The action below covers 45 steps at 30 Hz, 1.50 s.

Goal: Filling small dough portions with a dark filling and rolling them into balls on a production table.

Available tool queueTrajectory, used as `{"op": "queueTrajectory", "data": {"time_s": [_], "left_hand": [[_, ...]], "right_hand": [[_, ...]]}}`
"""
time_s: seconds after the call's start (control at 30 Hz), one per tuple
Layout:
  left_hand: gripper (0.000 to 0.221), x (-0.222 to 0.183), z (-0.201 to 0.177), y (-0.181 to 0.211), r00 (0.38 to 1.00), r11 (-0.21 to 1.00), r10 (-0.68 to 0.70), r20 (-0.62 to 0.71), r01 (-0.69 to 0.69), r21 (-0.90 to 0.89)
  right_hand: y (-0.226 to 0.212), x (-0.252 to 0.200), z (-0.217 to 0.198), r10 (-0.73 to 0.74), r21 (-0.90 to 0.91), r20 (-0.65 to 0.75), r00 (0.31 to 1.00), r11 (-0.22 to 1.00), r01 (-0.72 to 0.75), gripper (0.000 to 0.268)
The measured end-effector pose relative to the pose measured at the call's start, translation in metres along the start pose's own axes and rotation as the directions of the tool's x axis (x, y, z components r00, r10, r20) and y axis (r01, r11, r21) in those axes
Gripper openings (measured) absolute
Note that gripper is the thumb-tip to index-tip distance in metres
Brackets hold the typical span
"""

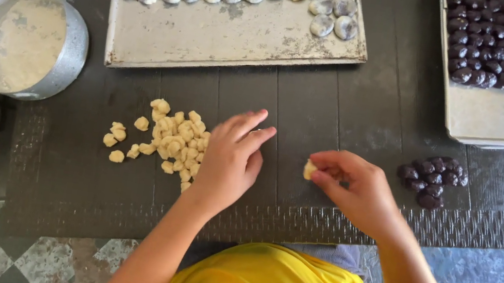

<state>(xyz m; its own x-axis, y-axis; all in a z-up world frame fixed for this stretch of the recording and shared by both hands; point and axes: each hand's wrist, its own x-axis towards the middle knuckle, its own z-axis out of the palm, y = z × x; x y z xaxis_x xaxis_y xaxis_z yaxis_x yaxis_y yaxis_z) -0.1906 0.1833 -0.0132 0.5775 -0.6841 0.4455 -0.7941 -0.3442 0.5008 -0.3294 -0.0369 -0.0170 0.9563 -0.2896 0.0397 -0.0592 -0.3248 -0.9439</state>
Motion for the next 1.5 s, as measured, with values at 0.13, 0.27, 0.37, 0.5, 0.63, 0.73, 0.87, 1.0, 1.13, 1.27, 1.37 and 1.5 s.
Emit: {"op": "queueTrajectory", "data": {"time_s": [0.13,0.27,0.37,0.5,0.63,0.73,0.87,1.0,1.13,1.27,1.37,1.5], "left_hand": [[0.048,-0.013,0.027,0.021,0.999,0.947,-0.052,0.017,0.055,-0.316],[0.048,-0.041,0.052,0.024,0.985,0.983,0.166,0.047,-0.169,0.073],[0.057,-0.042,0.052,0.028,0.981,0.965,0.183,0.057,-0.191,0.179],[0.061,-0.036,0.051,0.033,0.981,0.962,0.193,0.035,-0.196,0.191],[0.074,-0.038,0.055,0.024,0.974,0.946,0.210,0.086,-0.224,0.236],[0.073,-0.034,0.051,0.027,0.979,0.946,0.193,0.068,-0.204,0.250],[0.072,-0.044,0.048,0.031,0.977,0.947,0.182,0.113,-0.205,0.247],[0.066,-0.045,0.050,0.031,0.975,0.941,0.205,0.090,-0.222,0.255],[0.055,-0.038,0.060,0.027,0.985,0.959,0.165,0.042,-0.170,0.226],[0.021,-0.025,0.079,0.012,0.997,0.981,-0.029,-0.072,0.042,0.189],[0.010,-0.010,0.076,0.019,0.991,0.985,-0.131,-0.013,0.131,0.113],[0.005,-0.008,0.076,0.022,0.984,0.983,-0.160,0.074,0.152,0.104]], "right_hand": [[0.024,0.002,0.023,-0.247,-0.422,-0.059,0.967,0.884,0.200,0.018],[0.027,-0.026,0.032,-0.468,-0.747,0.044,0.882,0.571,0.340,0.028],[0.016,-0.038,0.021,-0.464,-0.830,0.099,0.880,0.450,0.331,0.042],[0.002,-0.029,0.012,-0.428,-0.847,0.114,0.897,0.430,0.313,0.051],[0.006,-0.024,-0.003,-0.339,-0.879,0.132,0.931,0.395,0.268,0.057],[0.009,-0.028,-0.040,-0.374,-0.918,0.047,0.926,0.349,0.187,0.045],[0.019,-0.053,-0.086,-0.111,-0.995,-0.029,0.993,0.102,-0.018,0.050],[0.039,-0.055,-0.098,-0.238,-0.991,0.061,0.969,0.099,0.087,0.016],[0.034,-0.035,-0.094,-0.278,-0.796,-0.116,0.954,0.600,0.078,0.024],[0.018,-0.019,-0.047,-0.260,-0.442,-0.321,0.911,0.891,0.099,0.030],[0.015,-0.011,0.006,-0.309,-0.406,-0.332,0.891,0.900,0.160,0.029],[0.008,-0.024,0.035,-0.519,-0.741,-0.064,0.852,0.596,0.308,0.014]]}}
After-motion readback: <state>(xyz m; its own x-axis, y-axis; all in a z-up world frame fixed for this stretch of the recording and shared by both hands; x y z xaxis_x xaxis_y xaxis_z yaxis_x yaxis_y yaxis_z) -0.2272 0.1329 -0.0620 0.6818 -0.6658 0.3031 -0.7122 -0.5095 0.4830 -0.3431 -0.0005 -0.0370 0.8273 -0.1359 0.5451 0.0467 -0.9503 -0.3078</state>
